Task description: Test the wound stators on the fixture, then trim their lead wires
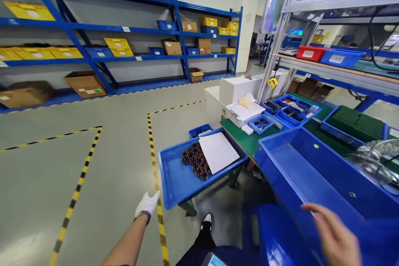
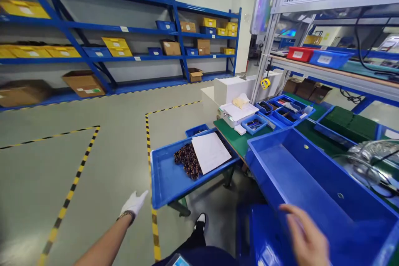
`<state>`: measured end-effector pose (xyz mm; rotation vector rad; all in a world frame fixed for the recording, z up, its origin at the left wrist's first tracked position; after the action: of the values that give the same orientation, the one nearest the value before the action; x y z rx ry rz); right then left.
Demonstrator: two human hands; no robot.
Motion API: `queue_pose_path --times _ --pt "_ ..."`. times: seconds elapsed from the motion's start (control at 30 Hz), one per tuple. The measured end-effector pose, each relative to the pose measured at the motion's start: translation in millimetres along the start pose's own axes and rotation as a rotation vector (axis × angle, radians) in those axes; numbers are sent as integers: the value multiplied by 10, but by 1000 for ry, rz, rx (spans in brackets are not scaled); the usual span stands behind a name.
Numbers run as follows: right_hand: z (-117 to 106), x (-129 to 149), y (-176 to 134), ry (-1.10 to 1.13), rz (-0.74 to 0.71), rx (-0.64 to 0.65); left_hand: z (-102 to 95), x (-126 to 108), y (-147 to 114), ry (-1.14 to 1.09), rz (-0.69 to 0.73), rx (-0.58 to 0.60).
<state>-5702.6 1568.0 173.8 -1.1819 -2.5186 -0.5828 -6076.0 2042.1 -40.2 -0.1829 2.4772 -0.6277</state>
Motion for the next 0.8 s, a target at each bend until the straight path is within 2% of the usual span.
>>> queue_pose_path --times 0.07,0.13,0.23,0.3,0.4,0.53,0.67,0.8 --pt "777 576 315 45 -120 292 108 -279 430 -31 -10 -5" --pt "1577 880 727 12 -71 473 210 -437 776 -49 -24 15" --pt "2574 1010 1402 -140 -113 576 310 -445 1140 -48 -51 79" --pt "3050 1023 1831 -259 -138 590 331 -369 1295 -43 -60 135" --pt "3537 1037 2394 -378 -49 578 314 -246 1440 -26 -79 202" --pt "3969 1049 2949 -399 21 578 253 -94 1556 -18 -139 238" --pt "4318 1014 3294 -366 58 621 183 5 1689 -86 -149 201" --pt "4515 927 3413 -298 158 651 148 -39 1855 -291 -233 199"
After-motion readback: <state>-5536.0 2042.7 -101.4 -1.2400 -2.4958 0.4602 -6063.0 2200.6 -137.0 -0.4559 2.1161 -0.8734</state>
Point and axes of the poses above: each hand's wrist, its own y-axis towards the middle knuckle, its own z-axis out of the palm, x = y × z, the point moved 1 cm from there along y, towards the middle knuckle, and after that the axes turned 15 degrees about -y, right-handed, at the moved point
